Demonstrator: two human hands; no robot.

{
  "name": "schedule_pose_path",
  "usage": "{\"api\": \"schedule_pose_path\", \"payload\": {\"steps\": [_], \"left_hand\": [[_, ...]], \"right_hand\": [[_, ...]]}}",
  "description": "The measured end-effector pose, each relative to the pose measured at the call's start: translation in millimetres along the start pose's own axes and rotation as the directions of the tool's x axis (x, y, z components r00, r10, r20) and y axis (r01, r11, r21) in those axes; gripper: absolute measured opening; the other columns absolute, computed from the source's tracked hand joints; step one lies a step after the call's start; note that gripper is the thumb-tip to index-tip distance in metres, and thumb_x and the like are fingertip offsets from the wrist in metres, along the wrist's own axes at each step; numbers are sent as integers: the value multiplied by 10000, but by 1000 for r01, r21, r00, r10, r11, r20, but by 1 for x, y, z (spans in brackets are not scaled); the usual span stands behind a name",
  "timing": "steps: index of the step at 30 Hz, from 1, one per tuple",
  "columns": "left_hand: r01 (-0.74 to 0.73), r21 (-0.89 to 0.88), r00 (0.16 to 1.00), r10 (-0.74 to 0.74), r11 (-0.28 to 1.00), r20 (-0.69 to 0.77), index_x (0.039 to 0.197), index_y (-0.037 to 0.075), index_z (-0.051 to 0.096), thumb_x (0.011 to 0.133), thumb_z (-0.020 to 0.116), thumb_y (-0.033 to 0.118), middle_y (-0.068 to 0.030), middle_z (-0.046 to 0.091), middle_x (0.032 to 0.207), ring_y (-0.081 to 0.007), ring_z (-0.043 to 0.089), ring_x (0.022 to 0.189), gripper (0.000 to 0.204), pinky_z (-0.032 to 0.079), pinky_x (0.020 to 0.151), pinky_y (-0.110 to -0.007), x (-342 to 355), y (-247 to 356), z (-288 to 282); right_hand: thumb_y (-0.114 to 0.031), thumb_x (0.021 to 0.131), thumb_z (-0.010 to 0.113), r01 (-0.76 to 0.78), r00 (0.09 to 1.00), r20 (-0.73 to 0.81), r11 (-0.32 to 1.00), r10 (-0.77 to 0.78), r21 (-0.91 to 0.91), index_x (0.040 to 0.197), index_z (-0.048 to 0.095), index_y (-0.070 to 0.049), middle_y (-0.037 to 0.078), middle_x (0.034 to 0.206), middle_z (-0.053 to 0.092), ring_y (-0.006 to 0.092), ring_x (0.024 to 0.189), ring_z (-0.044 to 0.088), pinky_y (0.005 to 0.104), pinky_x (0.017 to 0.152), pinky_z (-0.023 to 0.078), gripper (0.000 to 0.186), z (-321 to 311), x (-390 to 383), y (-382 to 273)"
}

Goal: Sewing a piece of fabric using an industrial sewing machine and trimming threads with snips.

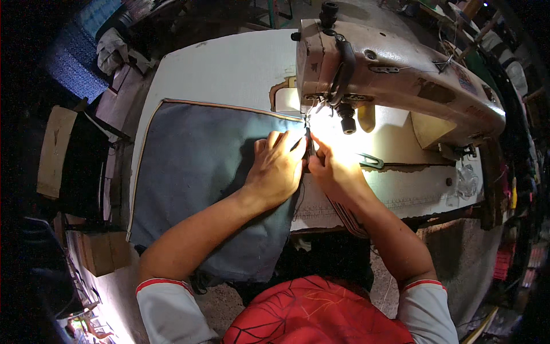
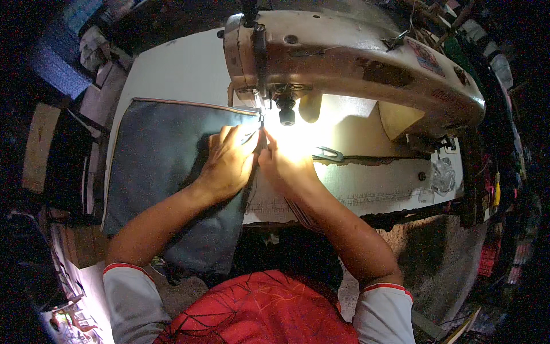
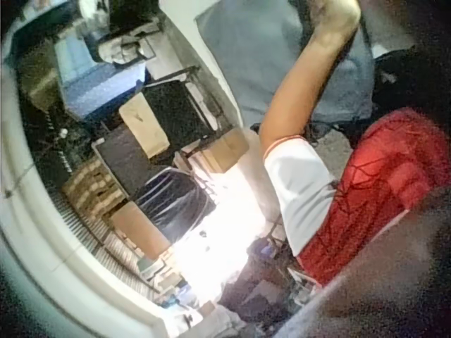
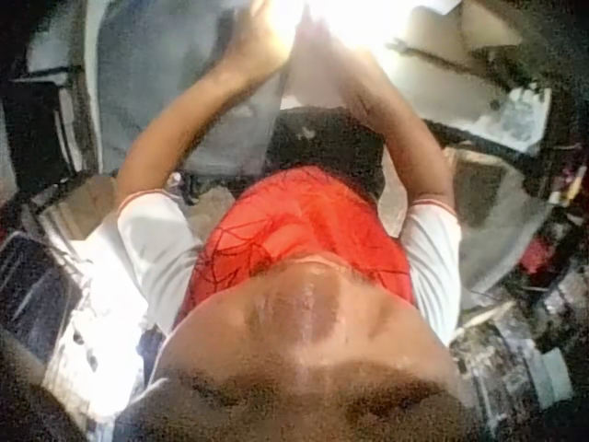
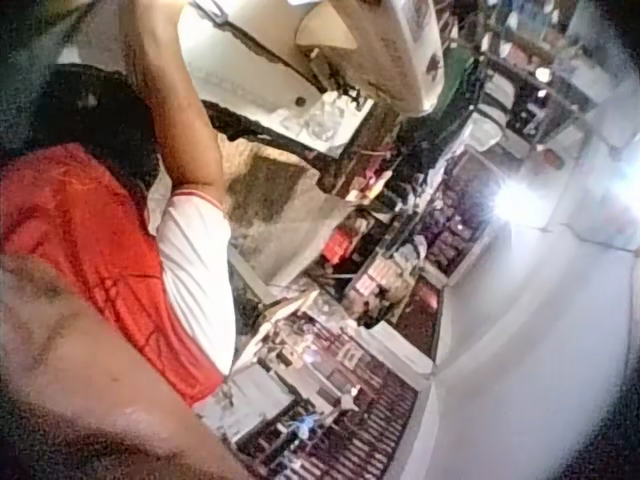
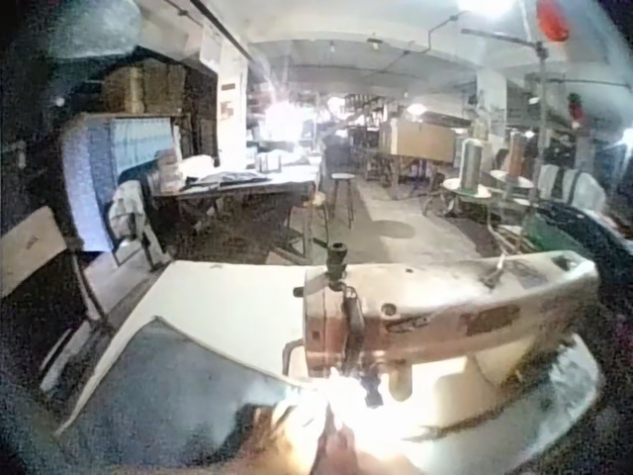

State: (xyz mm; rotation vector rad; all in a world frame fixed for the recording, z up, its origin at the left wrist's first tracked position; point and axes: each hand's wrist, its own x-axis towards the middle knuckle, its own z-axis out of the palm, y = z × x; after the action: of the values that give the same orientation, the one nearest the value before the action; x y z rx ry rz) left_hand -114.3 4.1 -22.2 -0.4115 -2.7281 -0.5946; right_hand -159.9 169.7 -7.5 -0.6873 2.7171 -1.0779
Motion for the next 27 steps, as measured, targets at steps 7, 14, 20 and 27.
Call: {"api": "schedule_pose_path", "payload": {"steps": [7, 14, 20, 27], "left_hand": [[-23, -34, 998, 25, 999, 58, 1200, 30, 600, 813, 695, 209, -137, 527, 1222, -343, 483, 1139, 437, 415, 907, -497, 7, -6, -3], [-71, 5, 992, 70, 997, 104, 1263, 20, 561, 795, 713, 260, -172, 509, 1271, -368, 466, 1203, 547, 408, 969, -500, 3, -6, -7], [-61, -194, 975, 100, 979, 200, 1231, 36, 603, 807, 724, 264, -154, 524, 1270, -346, 484, 1205, 496, 408, 1005, -487, 8, -23, -16], [-152, -115, 978, 166, 982, 129, 1262, 40, 594, 831, 726, 221, -124, 541, 1298, -330, 485, 1218, 485, 407, 1027, -470, 5, -23, -15]], "right_hand": [[-230, 942, 663, 127, 991, -29, 988, -130, -93, 1410, 553, -30, 148, 817, 686, 236, 711, 656, 355, 718, 524, 521, 3, -5, 22], [-207, 939, 650, -22, 995, 99, 999, 19, 35, 1384, 561, -9, 203, 887, 706, 344, 851, 699, 402, 809, 534, 495, -7, -5, -1], [-160, 927, 634, 301, 942, -87, 931, -324, -206, 1314, 598, 10, 210, 1014, 682, 378, 944, 654, 449, 855, 519, 423, 14, -4, 20], [-93, 885, 618, 363, 917, -46, 876, -396, -317, 1154, 628, 37, 217, 966, 643, 386, 915, 625, 462, 831, 509, 300, 8, -3, 6]]}}
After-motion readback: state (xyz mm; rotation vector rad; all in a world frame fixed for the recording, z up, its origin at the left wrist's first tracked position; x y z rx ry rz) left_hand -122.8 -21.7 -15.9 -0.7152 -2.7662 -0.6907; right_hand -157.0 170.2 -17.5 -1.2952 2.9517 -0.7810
